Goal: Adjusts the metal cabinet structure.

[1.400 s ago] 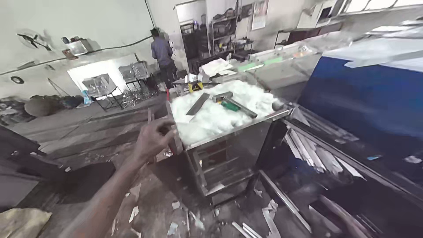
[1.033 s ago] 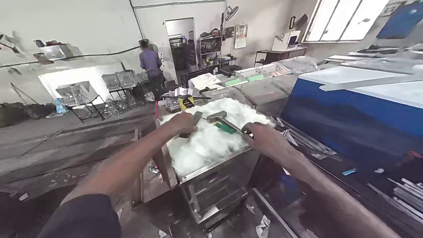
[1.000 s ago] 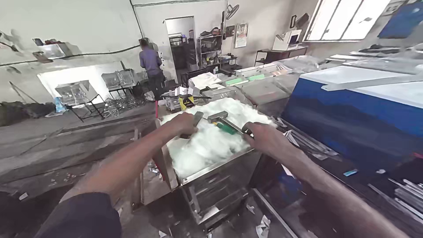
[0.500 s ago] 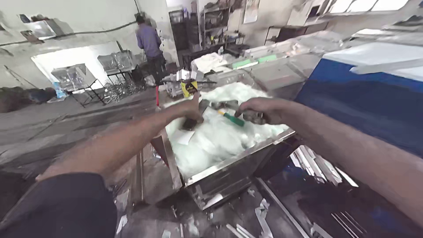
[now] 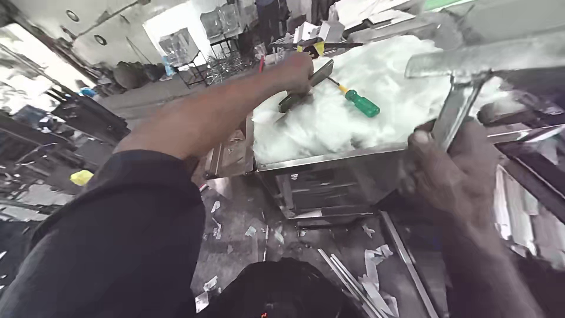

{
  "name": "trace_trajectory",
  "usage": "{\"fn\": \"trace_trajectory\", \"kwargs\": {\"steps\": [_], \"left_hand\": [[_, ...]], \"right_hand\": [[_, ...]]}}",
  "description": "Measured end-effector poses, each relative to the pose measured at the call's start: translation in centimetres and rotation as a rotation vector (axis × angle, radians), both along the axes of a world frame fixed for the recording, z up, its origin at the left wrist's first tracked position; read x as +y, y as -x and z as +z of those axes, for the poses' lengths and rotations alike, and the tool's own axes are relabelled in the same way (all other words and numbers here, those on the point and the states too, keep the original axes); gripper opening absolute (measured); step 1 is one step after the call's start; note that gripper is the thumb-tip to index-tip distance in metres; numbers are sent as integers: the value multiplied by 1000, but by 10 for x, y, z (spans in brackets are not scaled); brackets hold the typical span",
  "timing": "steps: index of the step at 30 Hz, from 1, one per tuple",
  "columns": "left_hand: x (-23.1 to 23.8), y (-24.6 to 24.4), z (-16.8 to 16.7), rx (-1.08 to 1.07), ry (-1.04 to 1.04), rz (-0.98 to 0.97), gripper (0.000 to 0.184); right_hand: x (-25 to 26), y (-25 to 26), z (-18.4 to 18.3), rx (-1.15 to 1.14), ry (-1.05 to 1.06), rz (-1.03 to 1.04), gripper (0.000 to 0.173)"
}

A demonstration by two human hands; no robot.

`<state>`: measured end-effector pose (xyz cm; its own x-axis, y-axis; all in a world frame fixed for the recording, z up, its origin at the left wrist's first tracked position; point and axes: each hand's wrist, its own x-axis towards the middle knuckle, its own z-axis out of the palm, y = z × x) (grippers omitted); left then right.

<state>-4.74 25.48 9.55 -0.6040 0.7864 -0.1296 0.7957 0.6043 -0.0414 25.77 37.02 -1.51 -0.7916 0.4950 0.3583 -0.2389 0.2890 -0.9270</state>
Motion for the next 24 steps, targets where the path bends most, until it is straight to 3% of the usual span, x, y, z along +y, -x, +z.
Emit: {"fn": "trace_trajectory", "kwargs": {"steps": [5, 9, 11, 13, 15, 17, 20, 22, 24], "left_hand": [[-15, 4, 14, -146, -266, 207, 35], [-54, -17, 57, -323, -659, 296, 33], [-87, -48, 75, -451, -924, 277, 24], [-124, -90, 82, -601, -1154, 302, 27], [-154, -145, 67, -730, -1233, 366, 40], [-182, -200, 40, -885, -1180, 425, 51], [-203, -275, -20, -1015, -1093, 742, 31], [-212, -298, -69, -1263, -1008, 820, 33], [-211, -303, -104, -1359, -911, 886, 32]], "right_hand": [[-17, -59, -53, 80, -101, 2, 50], [-25, -92, -86, 119, -8, 39, 44], [-25, -108, -100, 140, 8, 65, 41], [-28, -123, -117, 142, 38, 90, 39], [-34, -135, -136, 95, 130, 108, 39], [-41, -138, -152, 49, 141, 129, 37], [-50, -142, -177, 24, 180, 209, 30], [-54, -139, -182, -65, 215, 253, 23], [-59, -135, -186, -177, 224, 288, 31]]}}
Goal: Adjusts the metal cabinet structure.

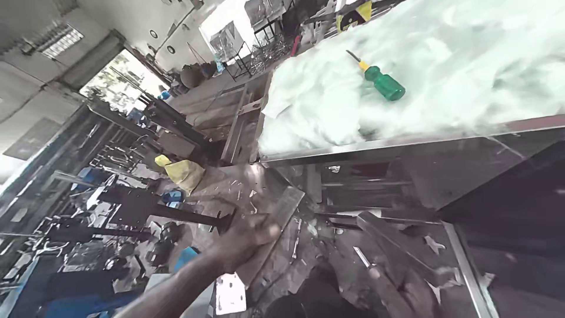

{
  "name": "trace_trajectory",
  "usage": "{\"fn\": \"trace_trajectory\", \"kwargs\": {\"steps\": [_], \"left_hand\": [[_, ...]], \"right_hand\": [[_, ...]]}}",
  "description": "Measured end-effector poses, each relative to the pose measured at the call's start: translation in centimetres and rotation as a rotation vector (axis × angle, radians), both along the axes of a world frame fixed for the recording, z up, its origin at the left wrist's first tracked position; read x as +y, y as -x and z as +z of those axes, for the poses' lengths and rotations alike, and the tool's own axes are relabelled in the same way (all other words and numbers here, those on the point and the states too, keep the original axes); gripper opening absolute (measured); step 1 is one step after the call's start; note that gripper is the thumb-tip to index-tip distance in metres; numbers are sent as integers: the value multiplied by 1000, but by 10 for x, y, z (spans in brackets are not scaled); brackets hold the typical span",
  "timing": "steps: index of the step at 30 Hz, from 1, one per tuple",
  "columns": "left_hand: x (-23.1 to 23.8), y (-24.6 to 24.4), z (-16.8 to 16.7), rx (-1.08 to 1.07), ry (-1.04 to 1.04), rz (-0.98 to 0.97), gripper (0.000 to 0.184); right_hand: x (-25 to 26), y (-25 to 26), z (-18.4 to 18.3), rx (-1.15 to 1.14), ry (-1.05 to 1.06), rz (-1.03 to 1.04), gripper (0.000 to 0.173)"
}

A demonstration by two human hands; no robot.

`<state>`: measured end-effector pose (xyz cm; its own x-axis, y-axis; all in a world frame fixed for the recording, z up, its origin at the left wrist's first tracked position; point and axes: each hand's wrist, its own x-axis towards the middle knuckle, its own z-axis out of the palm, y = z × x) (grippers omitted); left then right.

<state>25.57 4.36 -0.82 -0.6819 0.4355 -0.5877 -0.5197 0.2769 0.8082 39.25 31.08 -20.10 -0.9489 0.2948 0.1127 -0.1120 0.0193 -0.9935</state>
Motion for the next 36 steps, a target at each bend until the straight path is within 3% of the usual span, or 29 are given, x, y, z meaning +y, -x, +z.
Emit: {"fn": "trace_trajectory", "kwargs": {"steps": [2, 8, 18, 23, 29, 36], "left_hand": [[5, 10, -12, -6, 13, -20, 29], [9, 34, -15, 88, -72, 147, 23], [15, 27, -9, 59, -190, 311, 15], [19, 26, -6, 66, -153, 369, 19], [20, 23, -11, 73, -180, 392, 18], [20, 23, -14, 86, -240, 369, 17]], "right_hand": [[-3, 5, -7, -112, -4, 44, 50], [-27, 31, -24, -185, 177, 80, 49], [-55, 73, 5, 2, 362, 88, 44], [-63, 98, 16, 58, 443, 83, 43], [-78, 120, 25, 126, 890, 280, 47], [-97, 142, 51, 124, 900, 186, 48]]}}
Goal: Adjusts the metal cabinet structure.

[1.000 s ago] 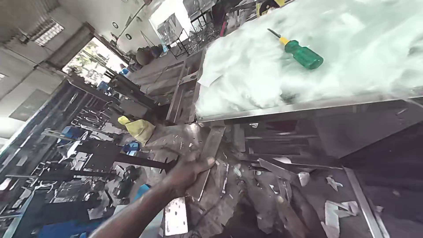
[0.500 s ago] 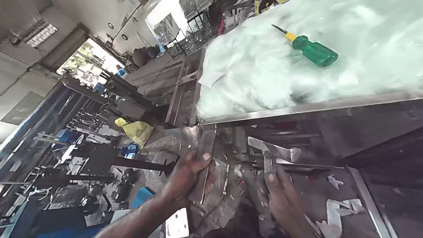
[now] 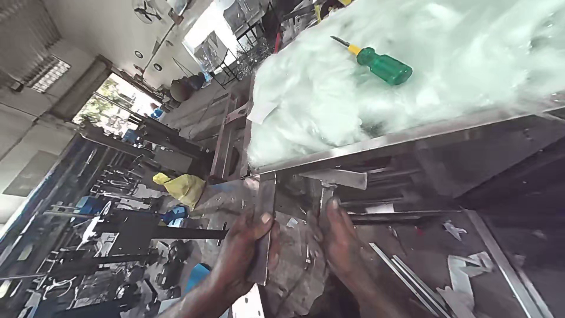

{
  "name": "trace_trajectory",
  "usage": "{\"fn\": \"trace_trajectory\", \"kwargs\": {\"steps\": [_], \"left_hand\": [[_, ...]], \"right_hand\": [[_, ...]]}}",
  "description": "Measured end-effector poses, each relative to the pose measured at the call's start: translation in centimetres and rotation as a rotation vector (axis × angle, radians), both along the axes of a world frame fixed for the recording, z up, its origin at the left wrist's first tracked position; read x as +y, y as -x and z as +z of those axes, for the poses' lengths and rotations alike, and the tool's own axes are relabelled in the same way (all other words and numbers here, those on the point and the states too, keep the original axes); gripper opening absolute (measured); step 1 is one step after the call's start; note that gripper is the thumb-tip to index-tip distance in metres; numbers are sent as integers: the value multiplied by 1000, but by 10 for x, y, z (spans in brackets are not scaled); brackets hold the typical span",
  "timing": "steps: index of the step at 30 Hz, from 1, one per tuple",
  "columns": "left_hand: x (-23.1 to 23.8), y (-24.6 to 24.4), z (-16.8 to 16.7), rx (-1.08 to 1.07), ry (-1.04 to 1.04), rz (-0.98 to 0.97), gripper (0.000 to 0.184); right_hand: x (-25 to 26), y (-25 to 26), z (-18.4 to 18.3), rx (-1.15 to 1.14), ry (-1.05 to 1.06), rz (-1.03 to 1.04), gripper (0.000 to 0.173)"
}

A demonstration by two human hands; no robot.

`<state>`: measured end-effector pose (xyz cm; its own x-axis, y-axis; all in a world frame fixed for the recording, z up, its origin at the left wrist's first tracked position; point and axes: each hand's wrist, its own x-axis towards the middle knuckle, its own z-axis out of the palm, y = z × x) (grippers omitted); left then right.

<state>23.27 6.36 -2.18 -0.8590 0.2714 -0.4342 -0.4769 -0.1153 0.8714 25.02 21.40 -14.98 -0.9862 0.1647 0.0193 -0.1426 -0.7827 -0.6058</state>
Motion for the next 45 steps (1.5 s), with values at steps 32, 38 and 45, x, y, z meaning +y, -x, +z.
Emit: {"fn": "trace_trajectory", "kwargs": {"steps": [32, 38, 45], "left_hand": [[11, 0, -9, 23, 79, -38, 17], [9, 1, -8, 26, 36, 2, 19], [3, 1, -11, 41, 8, -12, 22]], "right_hand": [[10, -19, -33, -210, -194, -7, 36], [21, -16, -30, -83, -121, -58, 42], [8, -6, -17, -33, -86, -74, 41]]}}
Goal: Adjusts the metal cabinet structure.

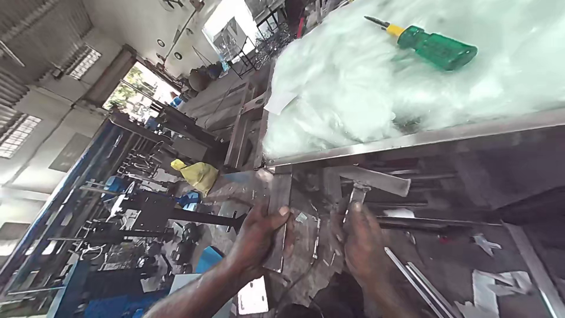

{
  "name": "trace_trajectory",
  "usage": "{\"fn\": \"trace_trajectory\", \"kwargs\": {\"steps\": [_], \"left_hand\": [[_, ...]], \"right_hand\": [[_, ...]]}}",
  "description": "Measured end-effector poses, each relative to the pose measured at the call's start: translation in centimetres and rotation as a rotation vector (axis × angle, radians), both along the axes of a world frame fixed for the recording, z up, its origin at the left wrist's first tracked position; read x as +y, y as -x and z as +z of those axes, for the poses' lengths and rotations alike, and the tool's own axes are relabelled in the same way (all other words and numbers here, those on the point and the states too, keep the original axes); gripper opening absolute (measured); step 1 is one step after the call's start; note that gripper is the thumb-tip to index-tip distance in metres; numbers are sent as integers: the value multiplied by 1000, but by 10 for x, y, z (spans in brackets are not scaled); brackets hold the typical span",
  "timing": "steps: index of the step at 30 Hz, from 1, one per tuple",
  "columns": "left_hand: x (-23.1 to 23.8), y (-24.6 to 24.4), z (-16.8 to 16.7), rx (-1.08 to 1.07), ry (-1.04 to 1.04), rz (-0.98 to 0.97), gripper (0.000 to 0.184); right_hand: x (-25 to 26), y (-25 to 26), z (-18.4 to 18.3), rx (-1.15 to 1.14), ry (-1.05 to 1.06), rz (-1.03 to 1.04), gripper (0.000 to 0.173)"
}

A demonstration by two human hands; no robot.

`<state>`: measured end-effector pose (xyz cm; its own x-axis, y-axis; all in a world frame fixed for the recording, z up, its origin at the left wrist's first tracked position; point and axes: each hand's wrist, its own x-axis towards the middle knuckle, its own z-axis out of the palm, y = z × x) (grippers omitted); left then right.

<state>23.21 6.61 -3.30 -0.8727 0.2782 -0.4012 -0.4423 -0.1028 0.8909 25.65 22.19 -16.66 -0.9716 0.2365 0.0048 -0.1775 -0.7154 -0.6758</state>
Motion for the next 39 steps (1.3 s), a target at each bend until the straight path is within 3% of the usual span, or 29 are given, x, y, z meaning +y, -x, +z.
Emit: {"fn": "trace_trajectory", "kwargs": {"steps": [7, 13, 15, 17, 19, 24, 31, 39], "left_hand": [[0, 1, 2, -9, -15, -5, 19], [-5, 3, 1, -12, -8, -32, 18], [-4, 4, 2, -5, 22, -29, 20], [-3, 4, 2, 4, 44, -11, 22], [-1, 6, 3, 11, 23, 6, 20], [14, 1, -2, -12, 39, 33, 14], [22, -1, -8, -83, 131, 76, 19], [10, -4, -7, -8, -10, 45, 18]], "right_hand": [[-14, 10, 7, -7, -197, 157, 42], [-4, -14, 3, 112, 135, -294, 47], [-17, -9, -2, 3, -36, -198, 49], [-19, 1, 0, -51, -370, 46, 37], [-1, 8, 7, -90, -517, 176, 41], [10, -11, -4, -137, -369, 148, 41], [10, -18, -21, -189, -198, 116, 33], [16, -15, -16, -100, -185, 86, 39]]}}
